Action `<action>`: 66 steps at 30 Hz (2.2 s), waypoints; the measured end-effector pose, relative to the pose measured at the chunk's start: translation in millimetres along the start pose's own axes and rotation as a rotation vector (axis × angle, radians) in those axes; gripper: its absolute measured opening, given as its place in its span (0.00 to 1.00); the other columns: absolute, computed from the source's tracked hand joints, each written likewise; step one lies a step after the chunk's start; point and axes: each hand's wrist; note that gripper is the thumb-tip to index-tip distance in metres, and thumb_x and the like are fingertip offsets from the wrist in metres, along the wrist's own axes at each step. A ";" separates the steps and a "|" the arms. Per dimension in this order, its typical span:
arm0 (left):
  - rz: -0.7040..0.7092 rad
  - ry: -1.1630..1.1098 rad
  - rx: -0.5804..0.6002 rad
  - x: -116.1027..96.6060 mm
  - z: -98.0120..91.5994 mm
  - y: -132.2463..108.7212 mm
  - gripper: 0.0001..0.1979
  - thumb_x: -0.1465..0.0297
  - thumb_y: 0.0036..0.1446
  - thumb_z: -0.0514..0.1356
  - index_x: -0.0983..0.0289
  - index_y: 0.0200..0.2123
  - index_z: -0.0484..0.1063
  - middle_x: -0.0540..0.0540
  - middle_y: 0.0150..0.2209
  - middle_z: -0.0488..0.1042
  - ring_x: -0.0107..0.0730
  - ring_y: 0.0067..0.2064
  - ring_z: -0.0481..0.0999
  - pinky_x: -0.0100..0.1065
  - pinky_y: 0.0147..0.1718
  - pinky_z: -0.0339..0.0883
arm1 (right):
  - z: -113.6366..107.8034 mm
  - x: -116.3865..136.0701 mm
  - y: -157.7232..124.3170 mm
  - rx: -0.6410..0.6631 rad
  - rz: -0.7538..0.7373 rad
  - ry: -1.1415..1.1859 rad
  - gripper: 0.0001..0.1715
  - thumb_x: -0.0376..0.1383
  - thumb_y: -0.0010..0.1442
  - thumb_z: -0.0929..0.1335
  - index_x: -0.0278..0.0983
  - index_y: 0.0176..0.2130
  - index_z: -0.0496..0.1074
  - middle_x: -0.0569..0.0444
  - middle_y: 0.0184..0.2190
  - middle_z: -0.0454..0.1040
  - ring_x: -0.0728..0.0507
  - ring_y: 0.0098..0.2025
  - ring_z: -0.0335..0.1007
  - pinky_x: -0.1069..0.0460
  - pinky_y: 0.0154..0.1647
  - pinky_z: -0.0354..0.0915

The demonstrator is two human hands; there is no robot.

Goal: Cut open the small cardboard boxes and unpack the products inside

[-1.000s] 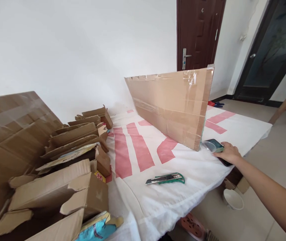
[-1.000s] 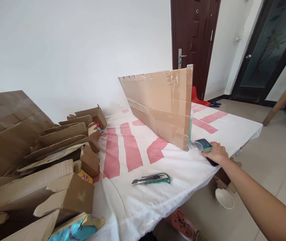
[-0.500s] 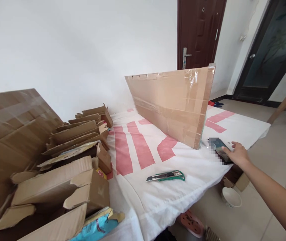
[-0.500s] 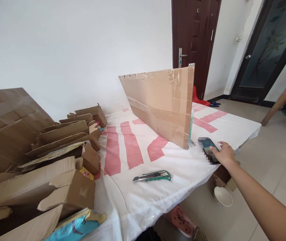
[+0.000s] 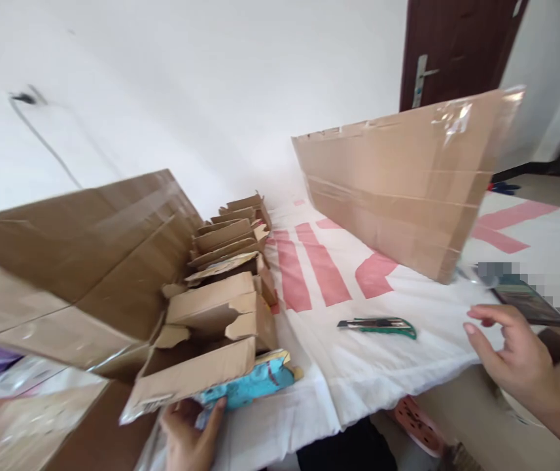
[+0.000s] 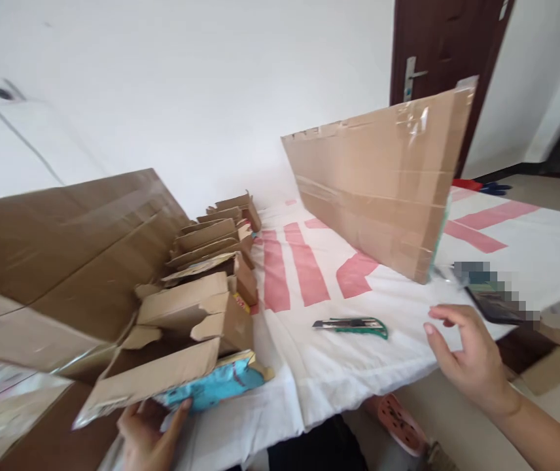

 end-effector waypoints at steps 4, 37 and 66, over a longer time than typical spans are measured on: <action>-0.084 -0.019 0.115 -0.7 -2.6 1.1 0.24 0.52 0.37 0.69 0.58 0.35 0.68 0.52 0.31 0.77 0.50 0.38 0.80 0.46 0.38 0.75 | 29.3 65.4 -15.5 0.315 -0.452 0.341 0.20 0.27 0.59 0.67 0.46 0.48 0.67 0.53 0.34 0.75 0.41 0.37 0.73 0.46 0.39 0.71; -0.142 -0.027 0.045 12.4 -12.9 5.7 0.26 0.50 0.57 0.56 0.60 0.53 0.67 0.60 0.54 0.74 0.51 0.59 0.70 0.48 0.59 0.62 | 168.3 196.2 -101.7 1.036 -0.203 0.658 0.14 0.33 0.52 0.72 0.37 0.41 0.73 0.49 0.41 0.76 0.38 0.44 0.68 0.45 0.47 0.63; -0.060 0.159 -0.086 26.0 -10.5 3.1 0.24 0.48 0.54 0.56 0.59 0.44 0.62 0.56 0.41 0.71 0.47 0.44 0.76 0.45 0.44 0.71 | 168.9 196.7 -103.4 1.047 -0.204 0.629 0.15 0.32 0.52 0.72 0.37 0.42 0.73 0.49 0.41 0.75 0.38 0.44 0.68 0.46 0.47 0.62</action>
Point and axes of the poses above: each hand's wrist, its own y-axis towards the middle knuckle, its own z-axis out of the palm, x = y × z
